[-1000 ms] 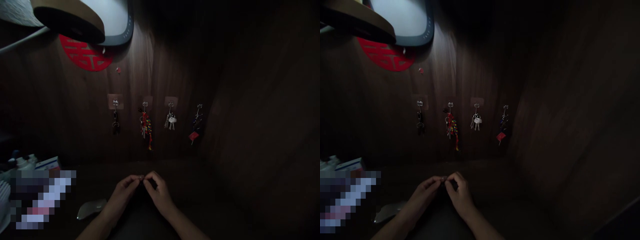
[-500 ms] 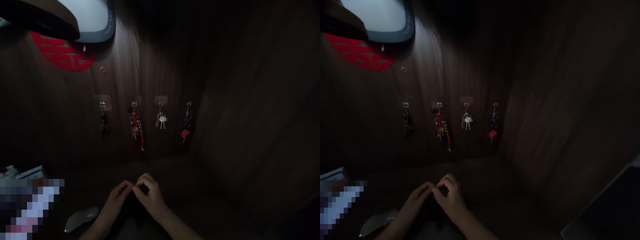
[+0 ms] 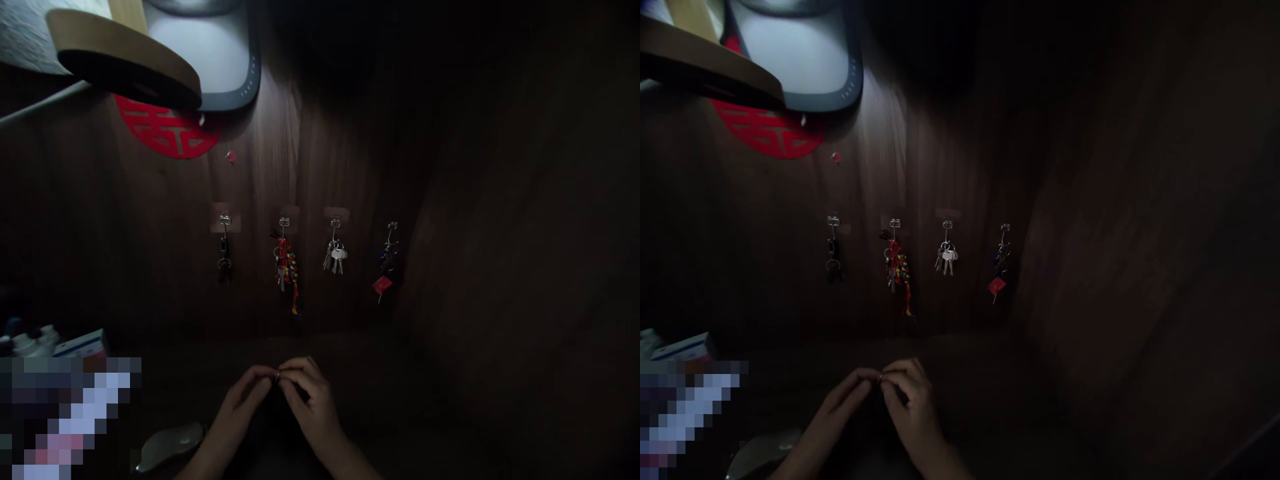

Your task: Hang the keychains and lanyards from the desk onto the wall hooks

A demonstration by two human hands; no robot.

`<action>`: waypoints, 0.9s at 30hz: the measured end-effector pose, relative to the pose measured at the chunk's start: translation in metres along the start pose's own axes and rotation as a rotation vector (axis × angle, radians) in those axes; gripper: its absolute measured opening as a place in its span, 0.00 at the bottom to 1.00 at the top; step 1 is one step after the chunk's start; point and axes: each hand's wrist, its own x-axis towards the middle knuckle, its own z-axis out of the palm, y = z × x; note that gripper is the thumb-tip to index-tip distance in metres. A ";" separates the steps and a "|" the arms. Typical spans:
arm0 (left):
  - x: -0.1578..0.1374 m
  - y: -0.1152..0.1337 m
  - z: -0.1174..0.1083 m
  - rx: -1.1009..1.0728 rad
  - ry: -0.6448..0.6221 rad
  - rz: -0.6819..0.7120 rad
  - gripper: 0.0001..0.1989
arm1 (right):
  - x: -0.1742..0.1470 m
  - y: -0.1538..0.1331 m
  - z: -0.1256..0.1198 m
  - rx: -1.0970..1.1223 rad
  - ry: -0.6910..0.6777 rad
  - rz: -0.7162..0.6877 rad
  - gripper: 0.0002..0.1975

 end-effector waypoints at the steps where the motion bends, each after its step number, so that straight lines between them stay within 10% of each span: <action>1: 0.000 0.001 0.000 0.035 0.001 0.027 0.12 | -0.001 0.001 0.000 -0.015 0.002 0.010 0.09; 13: -0.001 0.009 -0.005 0.153 0.076 0.108 0.09 | -0.003 -0.004 0.001 0.071 -0.025 0.069 0.08; 27: 0.003 0.034 -0.032 -0.257 0.187 -0.020 0.12 | -0.003 0.029 0.016 0.125 -0.017 0.445 0.14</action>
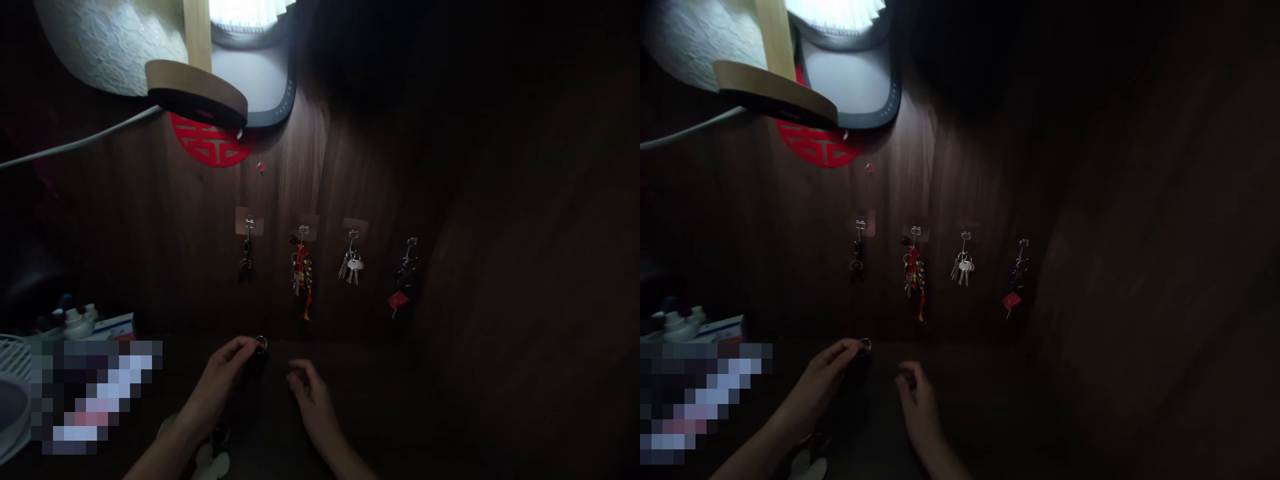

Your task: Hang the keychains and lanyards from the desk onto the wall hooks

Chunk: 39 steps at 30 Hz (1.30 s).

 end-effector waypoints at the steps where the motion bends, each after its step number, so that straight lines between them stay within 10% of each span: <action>1: 0.001 0.003 -0.001 -0.002 -0.006 0.005 0.12 | 0.000 0.000 0.001 -0.005 -0.007 0.007 0.13; 23: 0.083 0.132 -0.013 0.151 0.249 0.467 0.15 | 0.001 0.001 0.004 -0.117 -0.136 -0.013 0.08; 39: 0.112 0.123 -0.025 0.232 0.223 0.355 0.16 | 0.001 0.000 0.004 -0.126 -0.195 -0.041 0.08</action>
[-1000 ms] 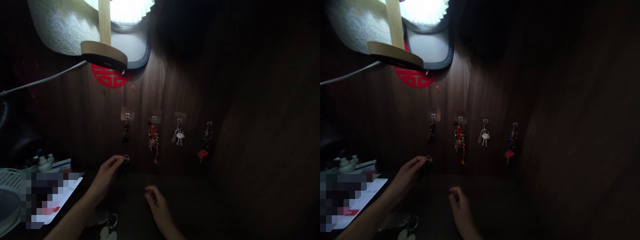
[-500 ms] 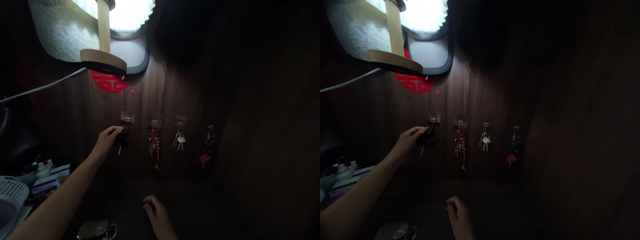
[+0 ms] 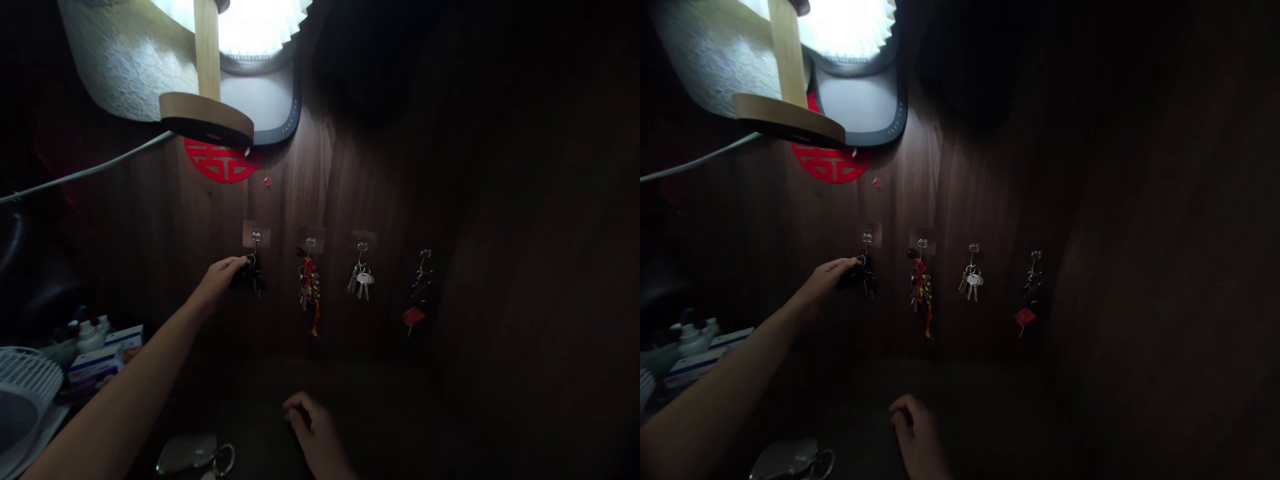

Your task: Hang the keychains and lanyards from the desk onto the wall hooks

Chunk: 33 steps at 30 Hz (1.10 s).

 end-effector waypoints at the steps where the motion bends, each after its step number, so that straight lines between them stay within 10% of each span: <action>1: -0.001 -0.002 0.000 -0.005 0.000 -0.002 0.17 | 0.000 0.000 0.000 0.002 0.000 -0.005 0.08; 33: -0.133 -0.094 -0.054 0.156 -0.177 -0.272 0.14 | -0.004 0.001 -0.004 -0.061 -0.051 -0.040 0.09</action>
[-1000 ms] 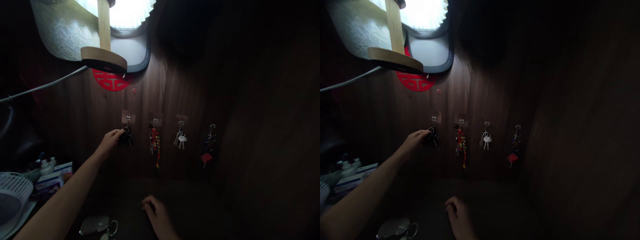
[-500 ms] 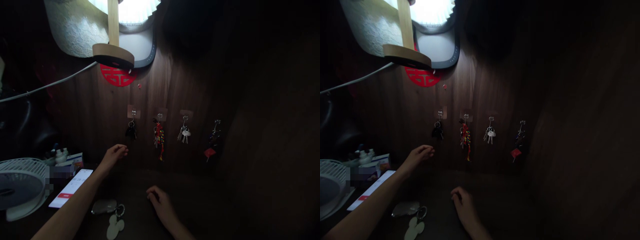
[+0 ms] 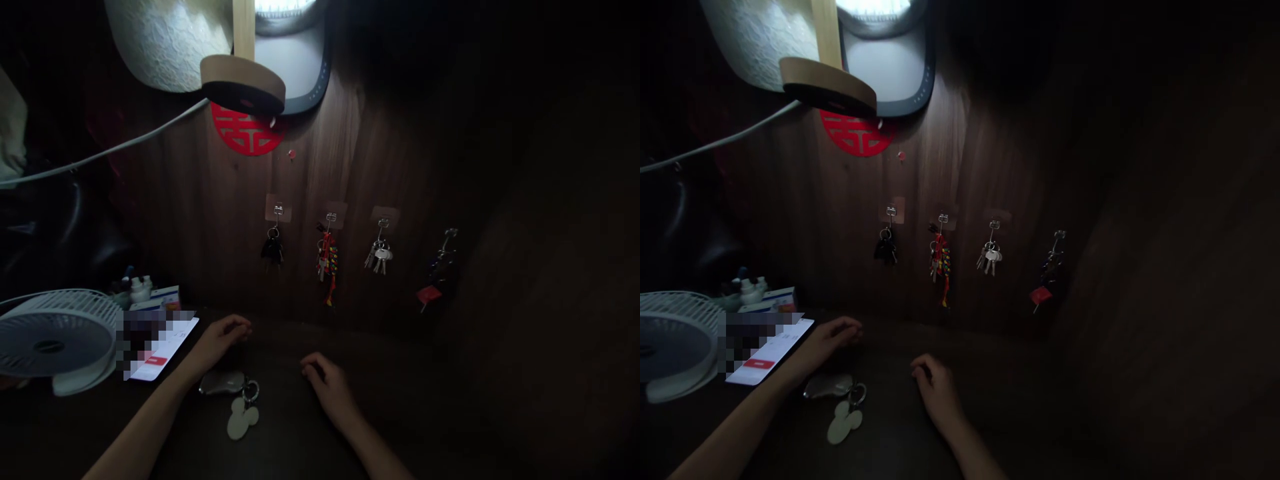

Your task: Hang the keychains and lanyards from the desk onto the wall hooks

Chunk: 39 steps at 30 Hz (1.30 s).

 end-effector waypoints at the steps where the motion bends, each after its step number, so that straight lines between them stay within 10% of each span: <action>1: -0.003 -0.001 -0.003 0.013 -0.007 -0.012 0.14 | 0.000 0.000 0.000 -0.005 0.003 0.002 0.09; 20: -0.027 -0.003 -0.038 0.372 -0.275 -0.094 0.18 | -0.001 -0.002 0.000 -0.015 -0.020 0.008 0.09; 29: -0.036 -0.002 -0.024 0.605 -0.451 -0.064 0.26 | 0.000 -0.003 -0.001 -0.033 -0.017 0.004 0.08; 39: -0.036 -0.004 0.007 0.741 -0.433 0.118 0.08 | -0.001 -0.005 0.000 -0.059 -0.034 -0.040 0.09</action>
